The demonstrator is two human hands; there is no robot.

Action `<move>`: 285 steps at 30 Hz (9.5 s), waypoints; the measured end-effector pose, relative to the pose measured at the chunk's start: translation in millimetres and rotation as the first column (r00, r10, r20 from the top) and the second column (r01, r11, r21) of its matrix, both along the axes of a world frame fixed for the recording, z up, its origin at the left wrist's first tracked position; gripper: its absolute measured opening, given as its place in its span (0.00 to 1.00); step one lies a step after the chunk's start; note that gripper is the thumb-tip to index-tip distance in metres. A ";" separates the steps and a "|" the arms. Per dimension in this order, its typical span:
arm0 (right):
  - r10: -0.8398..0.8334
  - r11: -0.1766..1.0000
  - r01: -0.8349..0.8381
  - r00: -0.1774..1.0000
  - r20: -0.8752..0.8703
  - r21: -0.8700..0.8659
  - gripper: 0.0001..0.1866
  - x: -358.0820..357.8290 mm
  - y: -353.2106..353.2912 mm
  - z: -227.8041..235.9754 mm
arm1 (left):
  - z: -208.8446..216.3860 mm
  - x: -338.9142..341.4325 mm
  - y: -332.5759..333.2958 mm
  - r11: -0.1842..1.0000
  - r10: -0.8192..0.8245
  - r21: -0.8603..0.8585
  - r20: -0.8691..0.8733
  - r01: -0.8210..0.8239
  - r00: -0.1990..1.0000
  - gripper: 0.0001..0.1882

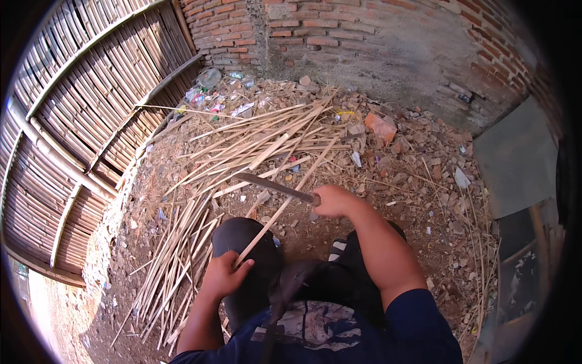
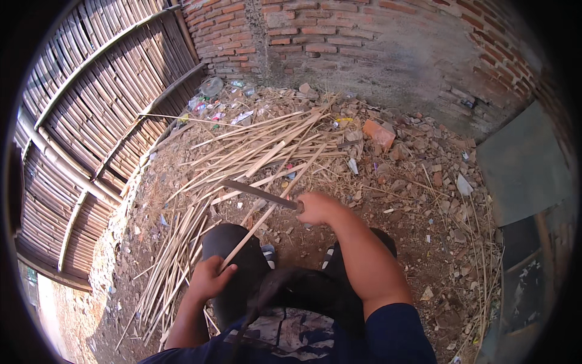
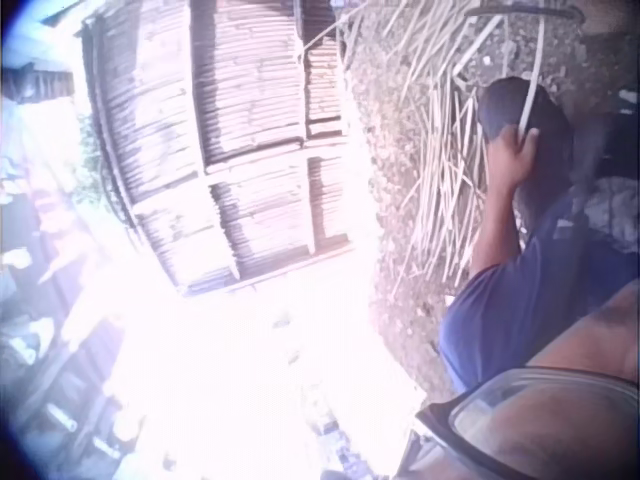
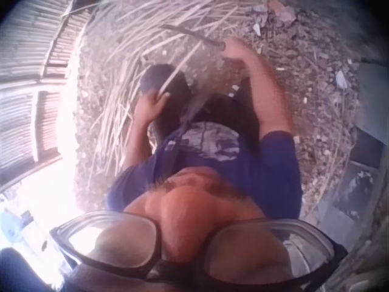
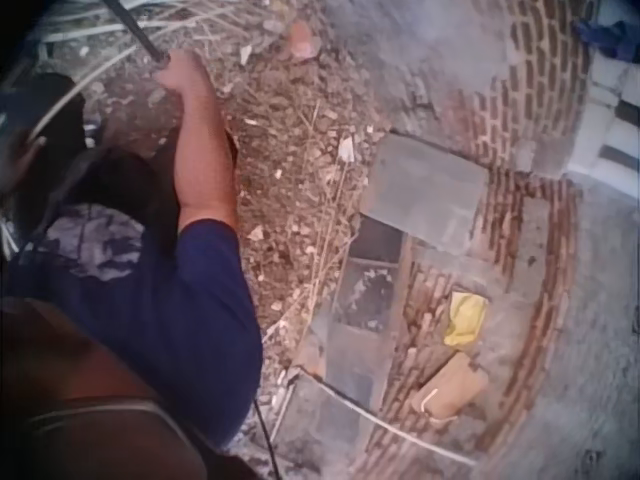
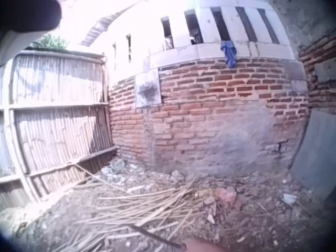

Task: The person splits thin bamboo strips by hand using a knife while sitting on the ground among a pile of bamboo debris.

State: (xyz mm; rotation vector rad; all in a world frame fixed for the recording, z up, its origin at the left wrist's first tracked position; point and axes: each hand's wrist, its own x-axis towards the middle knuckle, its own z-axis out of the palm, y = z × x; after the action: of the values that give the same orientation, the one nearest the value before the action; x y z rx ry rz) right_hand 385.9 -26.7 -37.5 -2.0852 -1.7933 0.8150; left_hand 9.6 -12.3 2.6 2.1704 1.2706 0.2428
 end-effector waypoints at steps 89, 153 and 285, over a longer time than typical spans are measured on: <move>0.047 0.997 -0.044 0.998 0.053 -0.057 0.26 18.6 -10.2 2.6 | -5.9 -7.6 10.4 0.993 -0.030 -0.113 0.021 0.032 0.999 0.22; 0.127 0.984 -0.132 0.991 -0.043 -0.118 0.27 4.2 -4.1 13.8 | -6.3 -8.5 5.8 0.999 -0.048 -0.011 0.024 0.048 0.999 0.23; 0.036 0.999 -0.037 0.998 0.048 0.032 0.23 2.5 -16.9 24.7 | -8.1 -9.8 7.6 0.996 -0.028 -0.085 0.031 0.031 0.999 0.19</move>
State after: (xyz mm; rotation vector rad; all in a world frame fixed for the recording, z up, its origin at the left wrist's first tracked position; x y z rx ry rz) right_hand 388.4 -43.7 -12.8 -2.0736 -1.8619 0.7461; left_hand -0.2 -4.7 -5.5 2.1041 1.2101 0.2044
